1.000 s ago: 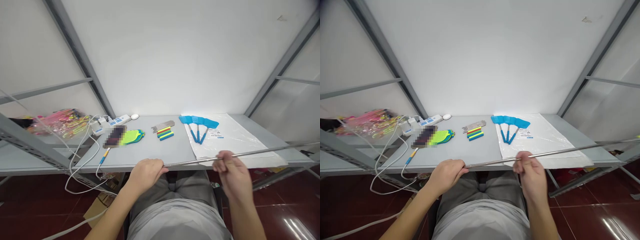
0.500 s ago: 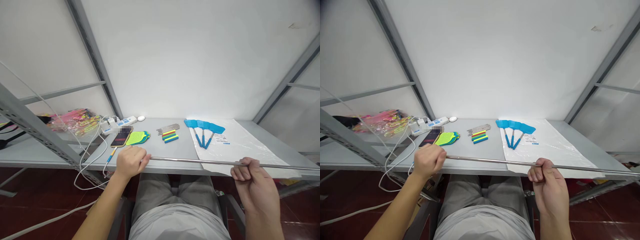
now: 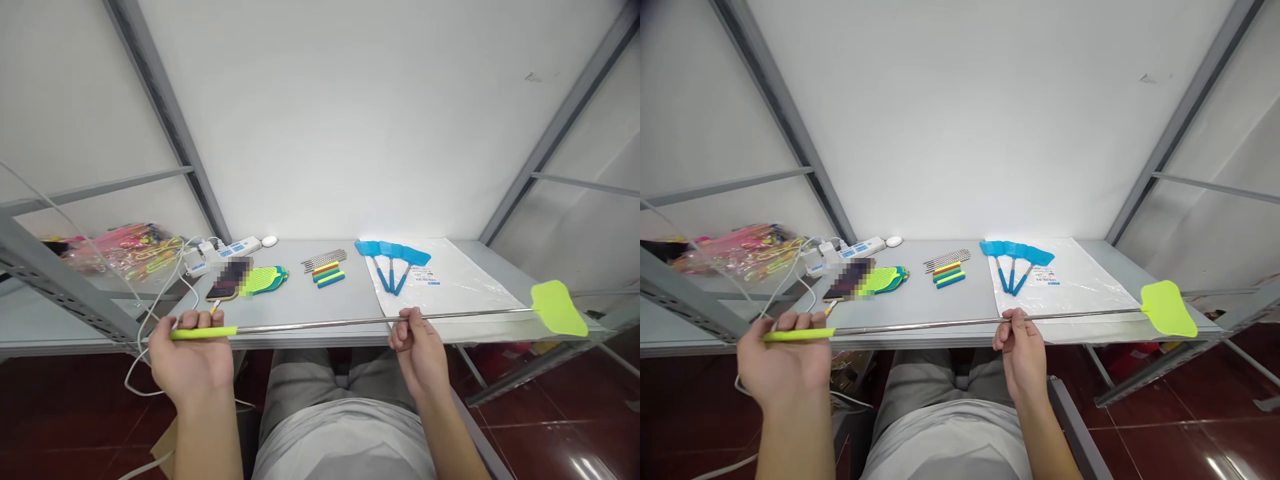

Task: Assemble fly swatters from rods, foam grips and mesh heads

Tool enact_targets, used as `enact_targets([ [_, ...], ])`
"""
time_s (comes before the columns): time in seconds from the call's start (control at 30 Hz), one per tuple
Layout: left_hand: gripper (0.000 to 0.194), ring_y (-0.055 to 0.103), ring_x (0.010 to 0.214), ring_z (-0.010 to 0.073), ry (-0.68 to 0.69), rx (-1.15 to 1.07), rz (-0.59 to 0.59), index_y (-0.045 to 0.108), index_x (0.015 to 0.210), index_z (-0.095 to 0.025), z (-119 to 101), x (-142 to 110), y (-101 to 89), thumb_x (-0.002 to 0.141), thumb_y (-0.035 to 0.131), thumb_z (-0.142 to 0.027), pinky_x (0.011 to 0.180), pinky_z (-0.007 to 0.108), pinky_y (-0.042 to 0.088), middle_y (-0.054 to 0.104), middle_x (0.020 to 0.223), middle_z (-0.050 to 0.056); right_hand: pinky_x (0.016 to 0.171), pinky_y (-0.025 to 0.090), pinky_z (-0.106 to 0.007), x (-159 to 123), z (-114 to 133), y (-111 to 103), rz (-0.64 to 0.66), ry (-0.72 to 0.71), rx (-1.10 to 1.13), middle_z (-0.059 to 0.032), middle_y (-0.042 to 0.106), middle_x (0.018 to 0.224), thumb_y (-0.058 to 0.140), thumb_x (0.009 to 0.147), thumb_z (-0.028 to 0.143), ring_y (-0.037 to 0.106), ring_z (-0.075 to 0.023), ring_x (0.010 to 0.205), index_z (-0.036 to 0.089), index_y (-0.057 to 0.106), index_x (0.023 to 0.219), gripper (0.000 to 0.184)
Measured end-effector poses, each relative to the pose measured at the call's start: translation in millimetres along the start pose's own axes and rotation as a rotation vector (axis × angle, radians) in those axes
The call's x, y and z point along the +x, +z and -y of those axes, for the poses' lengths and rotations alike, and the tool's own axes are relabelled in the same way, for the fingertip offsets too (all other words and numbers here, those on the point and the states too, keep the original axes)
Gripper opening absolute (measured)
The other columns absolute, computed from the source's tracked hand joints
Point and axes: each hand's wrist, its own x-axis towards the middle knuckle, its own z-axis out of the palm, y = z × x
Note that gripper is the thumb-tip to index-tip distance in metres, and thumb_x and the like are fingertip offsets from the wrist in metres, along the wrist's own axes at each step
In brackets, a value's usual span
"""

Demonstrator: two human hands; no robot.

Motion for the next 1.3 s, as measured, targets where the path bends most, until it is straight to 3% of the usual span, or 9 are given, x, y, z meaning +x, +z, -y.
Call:
enact_targets([
  [0.13,0.01,0.044,0.058,0.0103,-0.194,-0.253,0.022,0.045,0.078,-0.02,11,-20,-5.7,0.084,0.051,-0.025,0.065,0.028,0.048,0.041,0.067,-0.004,0.051,0.041,-0.025,5,-23,-1,-0.032,0.036,0.009,0.0062,0.047,0.058,0.069,0.081,0.054,0.045,-0.0104,0.051,0.02,0.06,0.085,0.035],
  [0.23,0.018,0.05,0.063,0.0122,-0.321,-0.272,0.123,0.049,0.081,-0.021,27,-39,4.7,0.088,0.057,-0.036,0.071,0.03,0.049,0.047,0.069,-0.004,0.051,0.043,-0.026,5,-35,0,-0.03,0.057,0.002,0.0056,0.05,0.061,0.066,0.083,0.056,0.047,-0.0109,0.052,0.021,0.059,0.087,0.036],
  [0.33,0.024,0.056,0.072,0.0139,-0.381,-0.243,0.122,0.052,0.081,-0.021,43,-49,7.7,0.088,0.061,-0.042,0.078,0.032,0.049,0.057,0.077,-0.002,0.052,0.043,-0.025,5,-42,-2,-0.033,0.016,0.007,0.0053,0.052,0.063,0.066,0.084,0.053,0.048,-0.0107,0.053,0.022,0.057,0.089,0.032],
  [0.47,0.027,0.059,0.075,0.0145,-0.328,-0.175,0.077,0.057,0.081,-0.019,60,-40,-8.0,0.09,0.059,-0.045,0.079,0.033,0.049,0.063,0.087,0.001,0.053,0.043,-0.024,4,-48,-12,-0.038,0.0,0.009,0.0037,0.054,0.065,0.068,0.085,0.047,0.05,-0.0105,0.056,0.021,0.06,0.09,0.028],
  [0.63,0.035,0.056,0.068,0.0129,-0.186,-0.104,0.005,0.057,0.078,-0.019,77,-39,-24.4,0.092,0.054,-0.051,0.081,0.034,0.049,0.059,0.075,-0.002,0.054,0.042,-0.024,2,-50,-21,-0.073,-0.003,-0.036,0.0035,0.054,0.063,0.066,0.087,0.044,0.05,-0.01,0.057,0.021,0.062,0.088,0.023],
  [0.87,0.039,0.056,0.065,0.0113,-0.234,-0.134,-0.098,0.047,0.075,-0.022,91,-65,-0.1,0.095,0.046,-0.056,0.081,0.032,0.049,0.058,0.073,-0.003,0.052,0.04,-0.023,-8,-38,-13,-0.186,-0.151,-0.035,0.0045,0.047,0.066,0.063,0.091,0.036,0.044,-0.0081,0.056,0.022,0.061,0.087,0.016],
  [1.03,0.039,0.062,0.073,0.0133,-0.267,-0.13,0.013,0.045,0.078,-0.024,84,-93,17.7,0.099,0.037,-0.056,0.08,0.032,0.049,0.063,0.072,-0.003,0.05,0.038,-0.023,-16,-45,-2,-0.096,-0.079,-0.046,0.0046,0.048,0.063,0.063,0.091,0.041,0.046,-0.0086,0.054,0.023,0.06,0.087,0.018],
  [1.2,0.04,0.064,0.071,0.0154,-0.178,-0.158,0.058,0.044,0.079,-0.024,82,-121,22.6,0.098,0.035,-0.058,0.075,0.031,0.051,0.066,0.068,-0.002,0.047,0.036,-0.021,-22,-56,14,-0.021,-0.02,0.001,0.0054,0.049,0.058,0.062,0.091,0.042,0.045,-0.0075,0.05,0.023,0.06,0.087,0.019],
  [1.3,0.039,0.066,0.071,0.0161,-0.244,-0.196,0.145,0.045,0.081,-0.024,88,-139,24.7,0.1,0.032,-0.056,0.068,0.029,0.051,0.069,0.072,0.001,0.049,0.037,-0.021,-28,-62,26,0.141,0.034,-0.015,0.0052,0.052,0.057,0.062,0.091,0.04,0.047,-0.0077,0.05,0.023,0.061,0.088,0.017],
])
